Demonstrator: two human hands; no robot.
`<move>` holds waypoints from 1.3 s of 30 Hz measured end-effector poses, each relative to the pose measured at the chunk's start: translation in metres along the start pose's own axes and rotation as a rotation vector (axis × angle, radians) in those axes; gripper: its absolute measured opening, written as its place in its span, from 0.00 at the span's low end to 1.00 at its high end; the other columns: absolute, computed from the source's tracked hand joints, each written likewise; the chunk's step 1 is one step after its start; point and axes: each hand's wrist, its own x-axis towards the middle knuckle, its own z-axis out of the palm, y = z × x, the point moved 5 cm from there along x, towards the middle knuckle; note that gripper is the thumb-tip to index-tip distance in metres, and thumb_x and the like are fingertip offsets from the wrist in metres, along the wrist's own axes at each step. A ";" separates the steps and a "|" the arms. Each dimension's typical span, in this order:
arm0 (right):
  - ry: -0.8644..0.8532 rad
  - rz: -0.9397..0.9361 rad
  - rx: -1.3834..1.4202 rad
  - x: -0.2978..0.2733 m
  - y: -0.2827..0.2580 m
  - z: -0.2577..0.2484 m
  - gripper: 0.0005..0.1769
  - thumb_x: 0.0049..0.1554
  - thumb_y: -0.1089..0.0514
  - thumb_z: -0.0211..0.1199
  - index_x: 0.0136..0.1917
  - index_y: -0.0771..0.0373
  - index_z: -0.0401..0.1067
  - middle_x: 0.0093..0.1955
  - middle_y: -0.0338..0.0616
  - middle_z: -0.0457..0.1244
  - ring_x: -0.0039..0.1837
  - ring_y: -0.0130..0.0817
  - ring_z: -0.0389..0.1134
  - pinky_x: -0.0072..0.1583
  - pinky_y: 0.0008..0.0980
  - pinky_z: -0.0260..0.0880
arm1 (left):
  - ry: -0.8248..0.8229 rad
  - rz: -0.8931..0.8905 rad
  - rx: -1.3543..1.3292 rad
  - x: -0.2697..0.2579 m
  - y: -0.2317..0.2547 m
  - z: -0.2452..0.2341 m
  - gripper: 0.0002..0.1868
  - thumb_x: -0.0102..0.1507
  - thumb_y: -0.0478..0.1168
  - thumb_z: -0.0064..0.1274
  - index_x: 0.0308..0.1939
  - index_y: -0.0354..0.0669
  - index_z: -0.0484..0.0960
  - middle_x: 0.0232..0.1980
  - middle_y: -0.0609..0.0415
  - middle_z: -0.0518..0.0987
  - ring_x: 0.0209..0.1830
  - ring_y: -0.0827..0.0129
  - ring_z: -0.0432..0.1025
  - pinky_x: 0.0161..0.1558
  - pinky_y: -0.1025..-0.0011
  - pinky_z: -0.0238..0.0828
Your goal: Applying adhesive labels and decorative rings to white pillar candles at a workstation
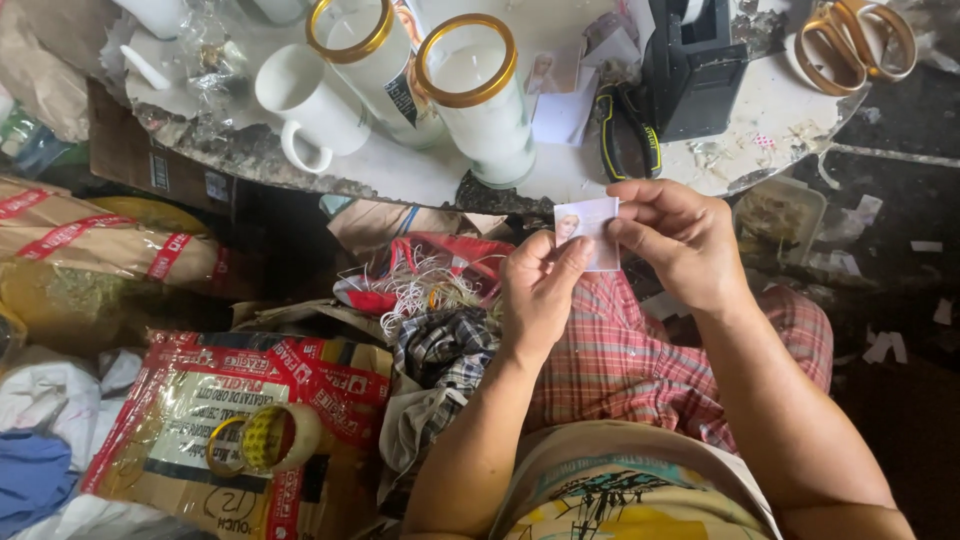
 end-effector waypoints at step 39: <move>-0.012 0.021 -0.408 -0.032 0.006 -0.040 0.13 0.60 0.66 0.64 0.59 0.65 0.77 0.51 0.44 0.72 0.45 0.28 0.73 0.51 0.24 0.79 | 0.395 0.309 0.460 0.089 -0.019 -0.044 0.56 0.51 0.50 0.71 0.75 0.45 0.52 0.73 0.33 0.65 0.70 0.45 0.67 0.66 0.53 0.68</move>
